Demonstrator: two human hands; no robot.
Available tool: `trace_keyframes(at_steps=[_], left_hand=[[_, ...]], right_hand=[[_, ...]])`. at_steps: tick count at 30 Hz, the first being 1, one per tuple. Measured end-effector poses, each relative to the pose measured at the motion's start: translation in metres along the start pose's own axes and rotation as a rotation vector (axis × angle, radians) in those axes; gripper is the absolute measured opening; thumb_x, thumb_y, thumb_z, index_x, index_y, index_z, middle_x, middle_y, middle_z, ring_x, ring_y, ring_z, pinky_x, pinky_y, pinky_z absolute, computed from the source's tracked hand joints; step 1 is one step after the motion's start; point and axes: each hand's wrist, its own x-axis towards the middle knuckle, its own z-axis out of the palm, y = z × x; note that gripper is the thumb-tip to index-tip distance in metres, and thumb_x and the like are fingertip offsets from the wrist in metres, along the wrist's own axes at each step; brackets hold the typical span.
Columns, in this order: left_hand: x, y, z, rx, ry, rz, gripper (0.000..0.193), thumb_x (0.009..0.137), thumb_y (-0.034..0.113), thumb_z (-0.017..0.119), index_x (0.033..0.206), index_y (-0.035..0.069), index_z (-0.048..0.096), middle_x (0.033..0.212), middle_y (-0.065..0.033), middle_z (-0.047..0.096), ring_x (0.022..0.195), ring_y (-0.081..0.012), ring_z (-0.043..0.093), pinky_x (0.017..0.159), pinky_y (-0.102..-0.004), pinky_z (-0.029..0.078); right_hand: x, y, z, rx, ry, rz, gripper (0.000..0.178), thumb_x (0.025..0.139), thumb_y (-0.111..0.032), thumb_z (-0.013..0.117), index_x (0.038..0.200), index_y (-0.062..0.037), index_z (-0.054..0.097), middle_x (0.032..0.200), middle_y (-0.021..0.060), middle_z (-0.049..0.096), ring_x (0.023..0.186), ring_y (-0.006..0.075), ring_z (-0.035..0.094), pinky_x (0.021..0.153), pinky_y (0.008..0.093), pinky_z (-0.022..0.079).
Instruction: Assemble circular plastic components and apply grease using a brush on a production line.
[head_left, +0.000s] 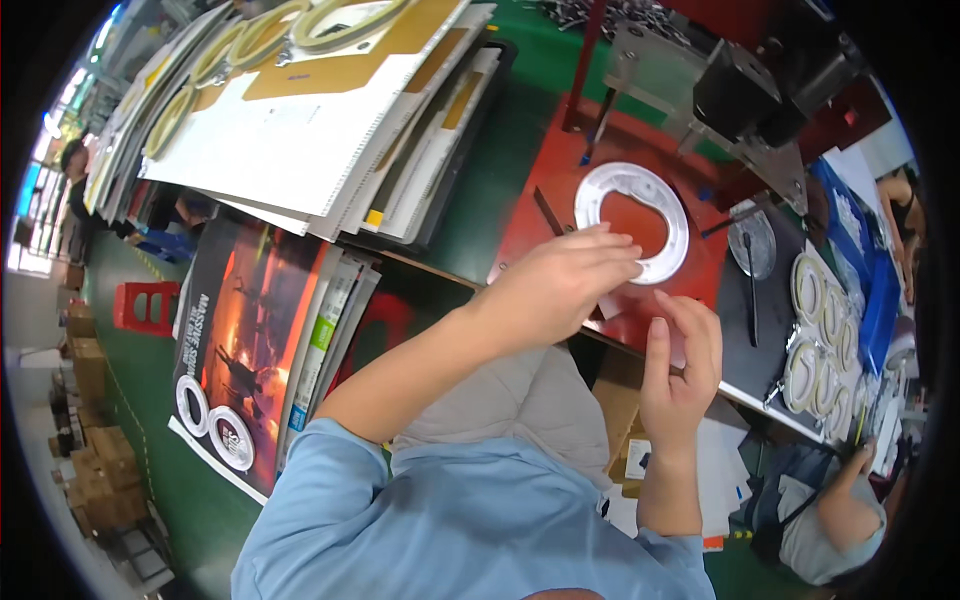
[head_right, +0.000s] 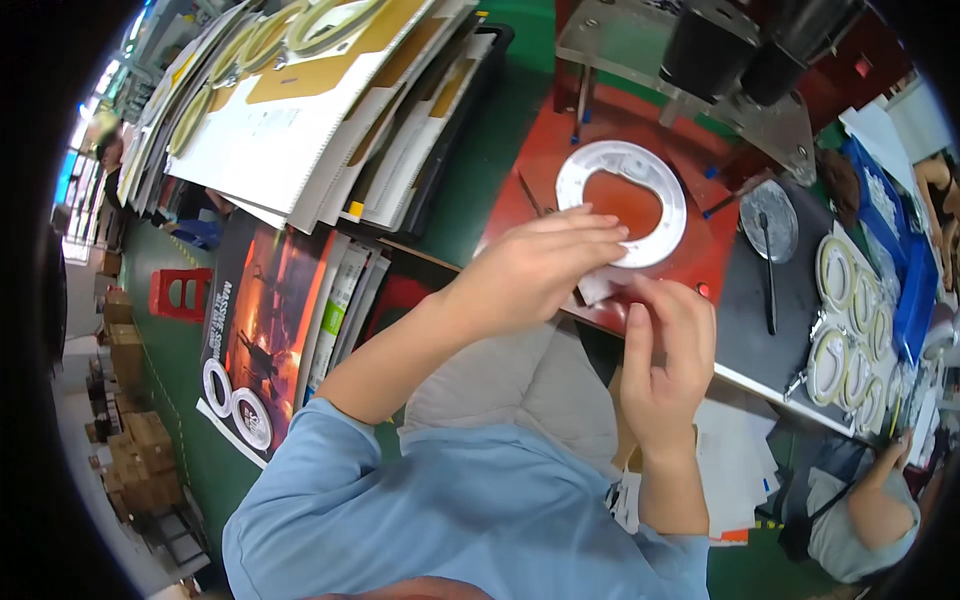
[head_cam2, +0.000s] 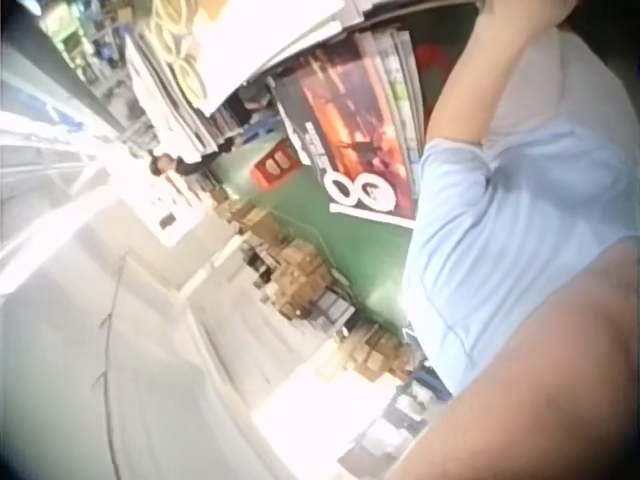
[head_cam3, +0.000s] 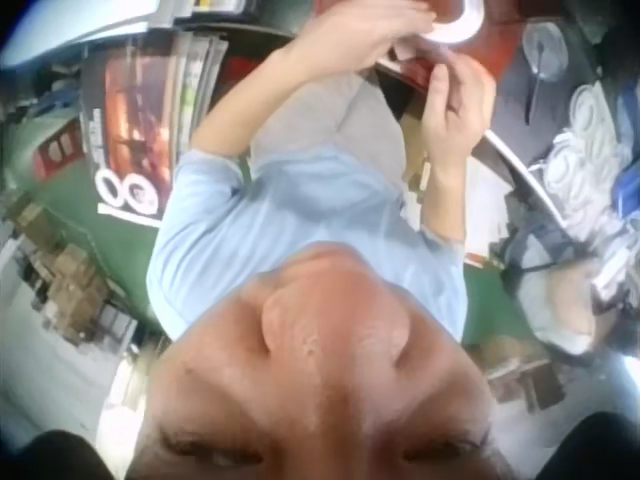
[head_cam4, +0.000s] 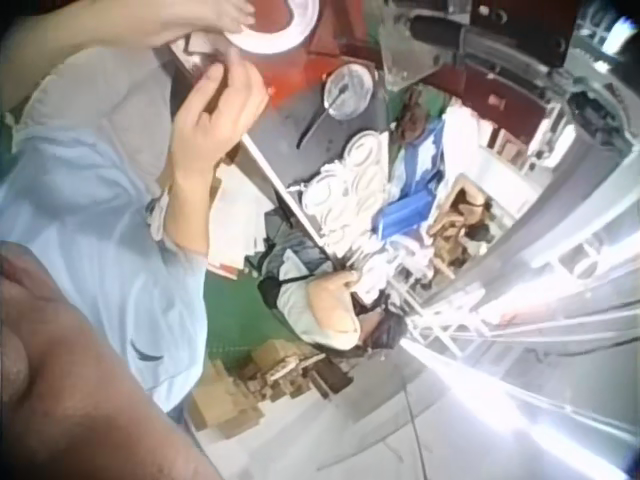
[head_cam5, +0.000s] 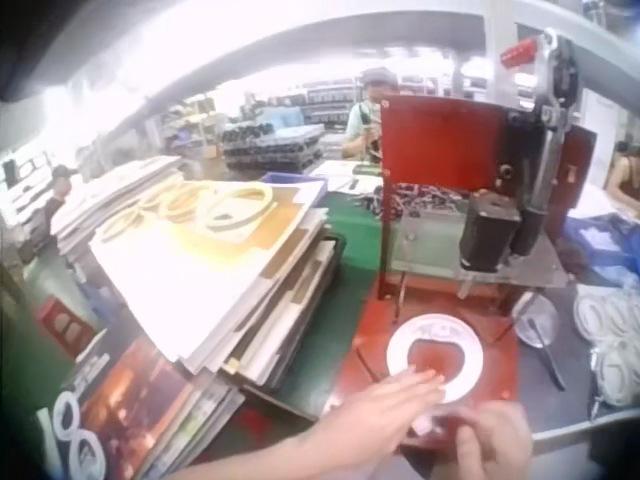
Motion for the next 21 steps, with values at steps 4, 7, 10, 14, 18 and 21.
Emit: trace_keyframes(at_steps=[4,7,10,14,18,21], left_hand=[[-0.002,0.019,-0.02,0.057,-0.005,0.024,0.035,0.087,0.002,0.066,0.122,-0.001,0.069,0.131,-0.0176,0.068,0.121,-0.0341,0.067,0.107,-0.0459,0.052],[0.008,0.064,-0.079,0.019,0.046,0.053,0.032,0.083,-0.005,0.07,0.114,-0.001,0.072,0.113,-0.0131,0.073,0.099,-0.03,0.073,0.084,-0.0373,0.06],[0.027,0.061,-0.16,0.3,0.186,0.088,0.027,0.08,-0.008,0.072,0.106,-0.002,0.073,0.09,-0.0098,0.072,0.086,-0.0213,0.072,0.079,-0.0309,0.058],[0.075,0.004,-0.247,0.732,0.355,-0.479,0.015,0.089,0.007,0.07,0.102,0.0,0.073,0.096,-0.0185,0.075,0.091,-0.0348,0.074,0.082,-0.0394,0.058],[0.069,-0.117,-0.319,1.045,0.122,-0.651,0.036,0.094,0.041,0.069,0.115,0.013,0.077,0.103,-0.0164,0.075,0.094,-0.0326,0.072,0.089,-0.0434,0.055],[0.077,-0.159,-0.315,1.118,-0.111,-0.768,0.04,0.093,0.048,0.066,0.115,0.018,0.079,0.118,-0.023,0.069,0.114,-0.042,0.061,0.103,-0.0474,0.049]], right_hand=[[0.017,0.003,0.013,-0.213,-0.147,-0.094,0.047,0.097,-0.008,0.064,0.143,-0.0002,0.056,0.145,0.0193,0.058,0.139,0.0423,0.05,0.116,0.0497,0.036],[0.009,0.008,0.021,-0.436,-0.349,-0.092,0.071,0.093,-0.02,0.069,0.156,-0.001,0.041,0.164,0.0184,0.039,0.155,0.0422,0.029,0.125,0.0627,0.016],[0.003,-0.003,0.015,-0.474,-0.435,-0.046,0.081,0.088,-0.024,0.075,0.158,-0.0013,0.039,0.167,0.0177,0.035,0.155,0.0431,0.027,0.124,0.0654,0.013],[-0.01,-0.009,0.006,-0.317,-0.357,-0.182,0.06,0.087,-0.019,0.075,0.143,-0.0049,0.058,0.149,0.0141,0.055,0.144,0.0391,0.045,0.122,0.0618,0.021],[-0.026,-0.024,0.019,0.071,-0.31,-0.292,0.031,0.084,-0.007,0.076,0.113,-0.0043,0.07,0.125,0.0155,0.066,0.117,0.037,0.063,0.101,0.0475,0.048],[-0.041,-0.03,0.032,0.194,-0.371,-0.233,0.026,0.085,-0.006,0.076,0.11,-0.0039,0.07,0.118,0.015,0.067,0.108,0.0358,0.066,0.093,0.0457,0.052]])
